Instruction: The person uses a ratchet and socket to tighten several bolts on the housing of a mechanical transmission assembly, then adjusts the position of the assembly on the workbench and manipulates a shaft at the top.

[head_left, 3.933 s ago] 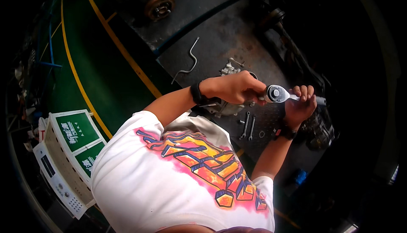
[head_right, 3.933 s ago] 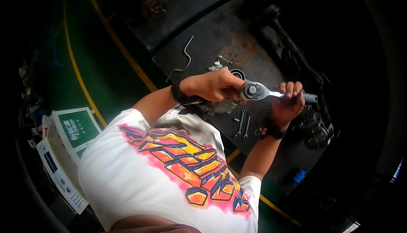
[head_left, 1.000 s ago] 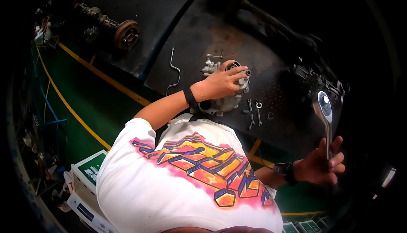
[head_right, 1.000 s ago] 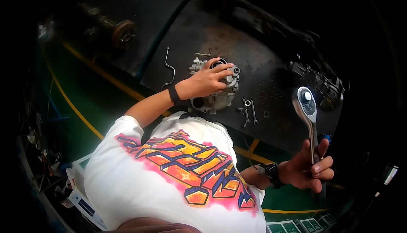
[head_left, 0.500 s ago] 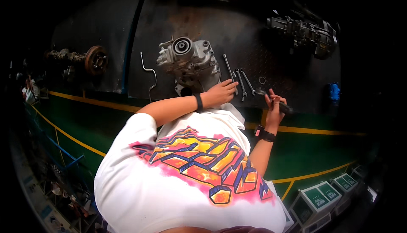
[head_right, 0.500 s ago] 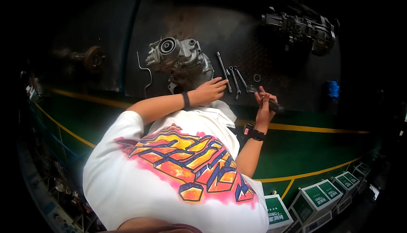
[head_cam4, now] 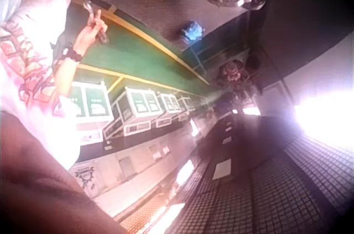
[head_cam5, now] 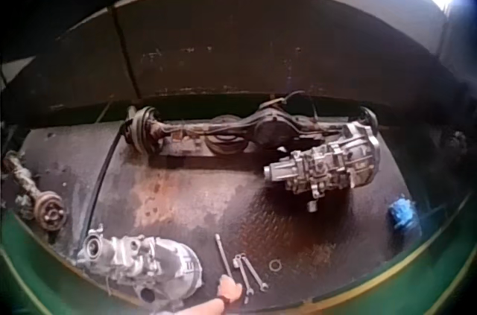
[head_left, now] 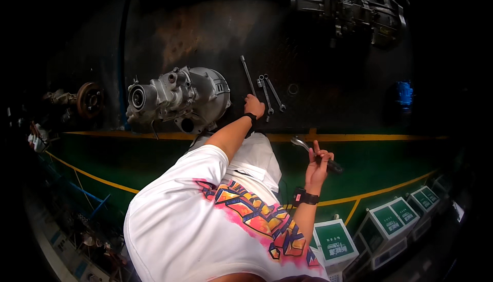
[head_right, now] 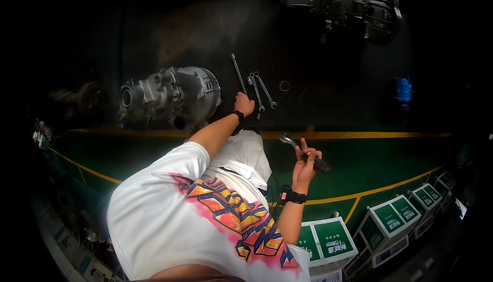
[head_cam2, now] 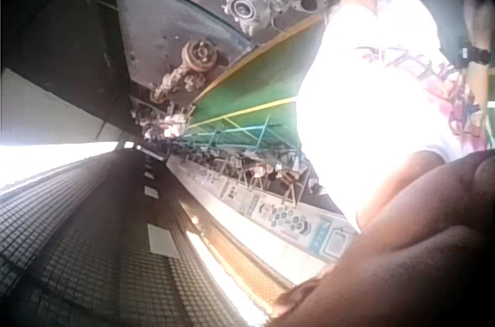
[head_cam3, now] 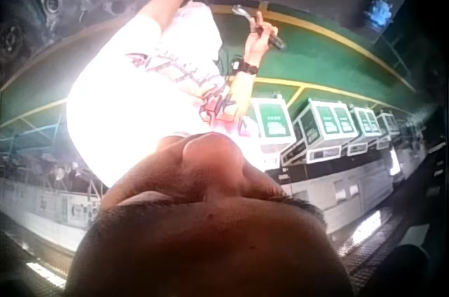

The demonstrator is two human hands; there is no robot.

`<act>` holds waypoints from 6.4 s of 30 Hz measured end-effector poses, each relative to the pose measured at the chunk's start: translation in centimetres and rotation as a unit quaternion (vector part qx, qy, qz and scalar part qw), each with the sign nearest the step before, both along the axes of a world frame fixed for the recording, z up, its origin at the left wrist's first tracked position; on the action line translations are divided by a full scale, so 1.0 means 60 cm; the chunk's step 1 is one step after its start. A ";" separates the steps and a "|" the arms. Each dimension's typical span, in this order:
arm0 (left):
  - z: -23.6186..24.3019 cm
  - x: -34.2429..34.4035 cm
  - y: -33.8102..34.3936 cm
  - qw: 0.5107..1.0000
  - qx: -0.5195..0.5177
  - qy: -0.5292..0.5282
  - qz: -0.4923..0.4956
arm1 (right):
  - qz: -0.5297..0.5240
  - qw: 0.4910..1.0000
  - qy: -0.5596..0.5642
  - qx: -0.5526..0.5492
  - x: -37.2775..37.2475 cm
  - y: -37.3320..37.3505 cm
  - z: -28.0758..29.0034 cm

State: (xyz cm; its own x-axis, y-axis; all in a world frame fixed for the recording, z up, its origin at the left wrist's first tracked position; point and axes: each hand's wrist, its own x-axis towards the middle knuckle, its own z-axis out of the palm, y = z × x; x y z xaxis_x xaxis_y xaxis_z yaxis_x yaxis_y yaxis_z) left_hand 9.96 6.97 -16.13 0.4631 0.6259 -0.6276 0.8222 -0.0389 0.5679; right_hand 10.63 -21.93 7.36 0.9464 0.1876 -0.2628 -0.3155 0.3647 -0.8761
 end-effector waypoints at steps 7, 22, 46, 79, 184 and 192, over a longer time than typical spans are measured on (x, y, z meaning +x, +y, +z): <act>-0.010 -0.011 0.026 0.945 -0.247 -0.081 0.201 | -0.263 0.870 0.268 0.320 0.056 -0.004 0.011; 0.393 -0.136 0.083 0.840 -0.177 -0.499 -0.120 | -0.048 0.816 0.171 0.550 0.117 0.175 0.275; 0.690 -0.273 0.118 0.802 -0.020 -0.555 -0.219 | 0.119 0.777 0.040 0.616 0.064 0.280 0.485; 0.705 -0.292 0.149 0.779 -0.047 -0.591 -0.204 | 0.313 0.777 -0.122 0.533 0.058 0.350 0.545; 0.678 -0.361 0.204 0.890 -0.029 -0.388 -0.239 | 0.493 0.771 -0.248 -0.319 0.066 0.261 0.411; 0.717 -0.299 0.202 0.904 -0.044 -0.318 -0.282 | 0.423 0.825 -0.259 -0.270 0.094 0.219 0.355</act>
